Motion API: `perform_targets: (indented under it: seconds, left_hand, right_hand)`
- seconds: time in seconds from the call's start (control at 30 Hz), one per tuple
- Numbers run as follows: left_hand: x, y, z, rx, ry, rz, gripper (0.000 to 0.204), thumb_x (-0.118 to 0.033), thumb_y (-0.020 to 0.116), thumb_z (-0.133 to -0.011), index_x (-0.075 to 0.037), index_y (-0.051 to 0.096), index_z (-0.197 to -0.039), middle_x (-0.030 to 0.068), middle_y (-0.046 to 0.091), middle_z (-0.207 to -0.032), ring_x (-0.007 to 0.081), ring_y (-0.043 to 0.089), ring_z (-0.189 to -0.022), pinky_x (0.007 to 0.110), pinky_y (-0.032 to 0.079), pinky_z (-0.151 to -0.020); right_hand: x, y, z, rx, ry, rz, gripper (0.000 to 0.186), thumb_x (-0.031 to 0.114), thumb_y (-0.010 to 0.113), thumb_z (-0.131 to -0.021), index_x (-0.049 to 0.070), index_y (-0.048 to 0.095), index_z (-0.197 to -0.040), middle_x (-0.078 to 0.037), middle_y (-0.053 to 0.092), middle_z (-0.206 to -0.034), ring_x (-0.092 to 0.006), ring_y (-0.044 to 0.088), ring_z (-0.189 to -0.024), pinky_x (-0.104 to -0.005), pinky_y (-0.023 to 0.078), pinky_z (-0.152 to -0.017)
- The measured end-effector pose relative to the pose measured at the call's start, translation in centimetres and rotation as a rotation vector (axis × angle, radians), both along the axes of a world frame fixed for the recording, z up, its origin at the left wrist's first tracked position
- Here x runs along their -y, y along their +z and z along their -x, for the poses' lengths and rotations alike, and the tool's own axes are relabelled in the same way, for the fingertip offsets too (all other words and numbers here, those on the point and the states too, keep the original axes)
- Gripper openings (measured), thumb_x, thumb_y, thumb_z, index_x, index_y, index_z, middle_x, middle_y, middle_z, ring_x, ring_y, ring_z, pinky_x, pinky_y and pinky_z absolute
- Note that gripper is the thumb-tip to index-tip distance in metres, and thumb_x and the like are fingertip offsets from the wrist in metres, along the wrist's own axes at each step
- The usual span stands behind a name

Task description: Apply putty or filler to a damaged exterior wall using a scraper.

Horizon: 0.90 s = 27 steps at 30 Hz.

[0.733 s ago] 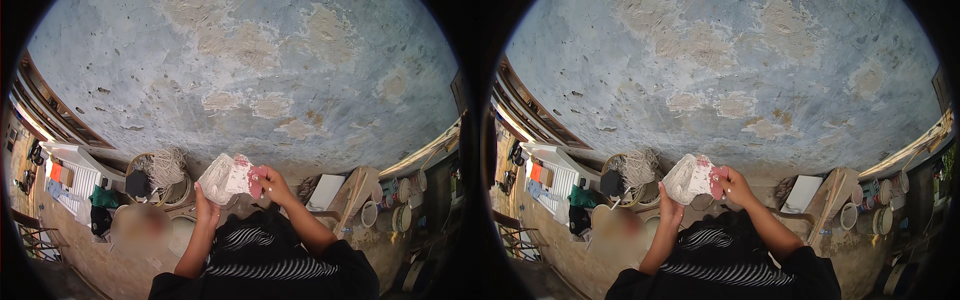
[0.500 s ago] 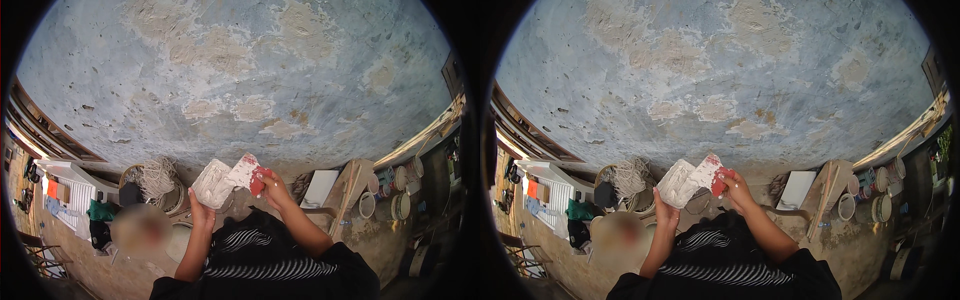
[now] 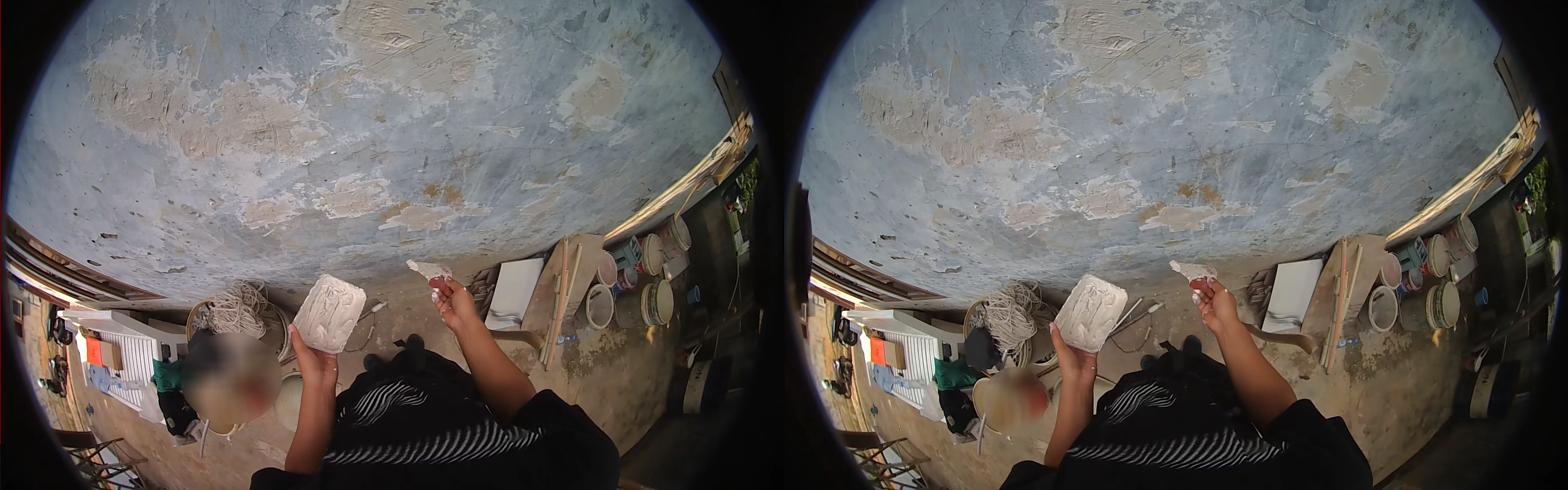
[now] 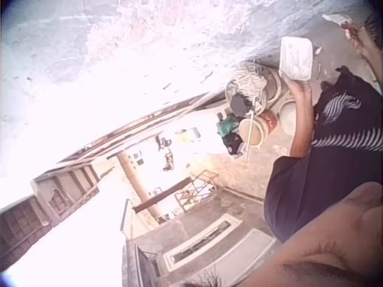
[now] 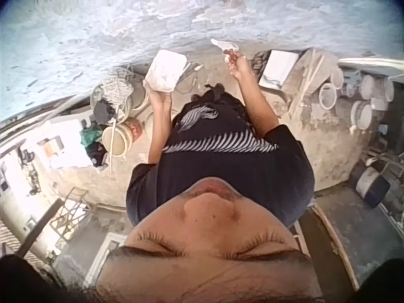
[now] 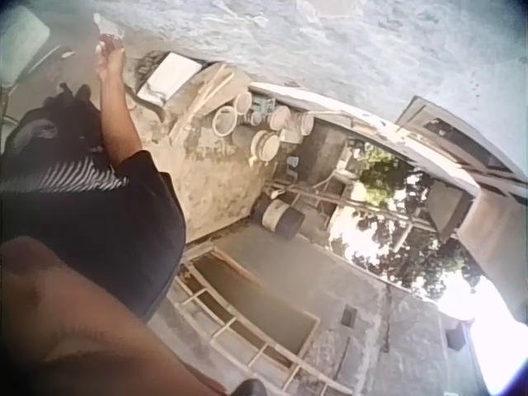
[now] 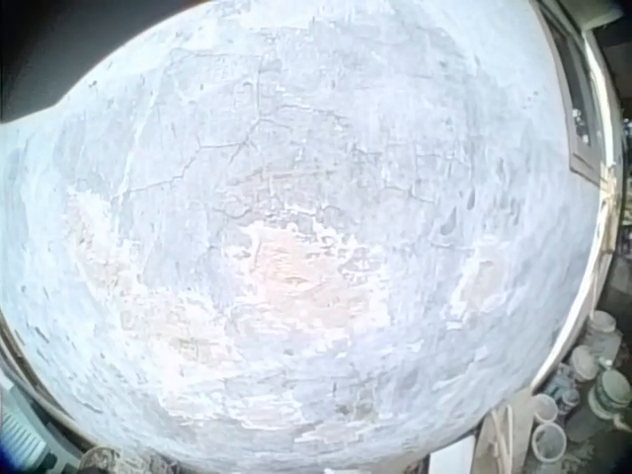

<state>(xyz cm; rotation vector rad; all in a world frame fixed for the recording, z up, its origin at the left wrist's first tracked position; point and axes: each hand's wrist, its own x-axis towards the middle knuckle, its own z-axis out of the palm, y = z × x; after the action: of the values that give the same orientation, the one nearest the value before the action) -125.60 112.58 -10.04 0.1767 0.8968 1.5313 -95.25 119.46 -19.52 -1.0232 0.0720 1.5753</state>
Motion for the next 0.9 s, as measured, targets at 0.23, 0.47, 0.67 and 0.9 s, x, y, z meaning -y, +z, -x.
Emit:
perform_targets:
  seconds: [0.23,0.47,0.67,0.9]
  left_hand:
    - [-3.8,-1.1,-7.1,-0.015,0.026,0.01,0.068,-0.055,0.042,-0.099,-0.005,0.038,-0.144,0.0119,0.045,-0.146,0.0285,0.049,-0.13,0.043,0.044,-0.106]
    - [-2.8,-2.0,-10.6,-0.002,0.104,0.024,0.068,-0.055,0.041,-0.099,-0.005,0.038,-0.145,0.0133,0.045,-0.146,0.0307,0.049,-0.131,0.045,0.043,-0.108]
    - [-0.6,-1.0,-10.3,-0.009,0.124,0.023,0.067,-0.055,0.04,-0.099,-0.006,0.038,-0.145,0.0128,0.045,-0.146,0.0304,0.049,-0.131,0.044,0.043,-0.107]
    - [2.6,0.6,-7.8,-0.006,0.116,-0.019,0.066,-0.054,0.039,-0.1,-0.006,0.038,-0.145,0.012,0.045,-0.146,0.0298,0.049,-0.131,0.044,0.044,-0.107]
  right_hand:
    - [-8.3,-2.2,-6.1,-0.036,-0.097,0.041,0.02,0.011,0.043,-0.097,0.0,0.058,-0.105,-0.015,0.068,-0.098,-0.0221,0.066,-0.088,-0.0369,0.057,-0.082]
    - [-11.3,-3.6,-9.4,-0.022,-0.141,0.076,0.019,0.011,0.042,-0.097,-0.001,0.057,-0.101,-0.017,0.068,-0.1,-0.0232,0.066,-0.086,-0.0361,0.058,-0.081]
    - [-10.6,-1.0,-8.3,0.007,-0.076,0.042,0.016,0.01,0.044,-0.097,-0.001,0.056,-0.096,-0.013,0.065,-0.089,-0.021,0.065,-0.08,-0.0348,0.06,-0.076]
    - [-9.3,0.2,-7.0,-0.06,-0.189,0.072,0.013,0.006,0.045,-0.096,-0.003,0.053,-0.091,-0.015,0.064,-0.087,-0.0239,0.067,-0.075,-0.0365,0.062,-0.076]
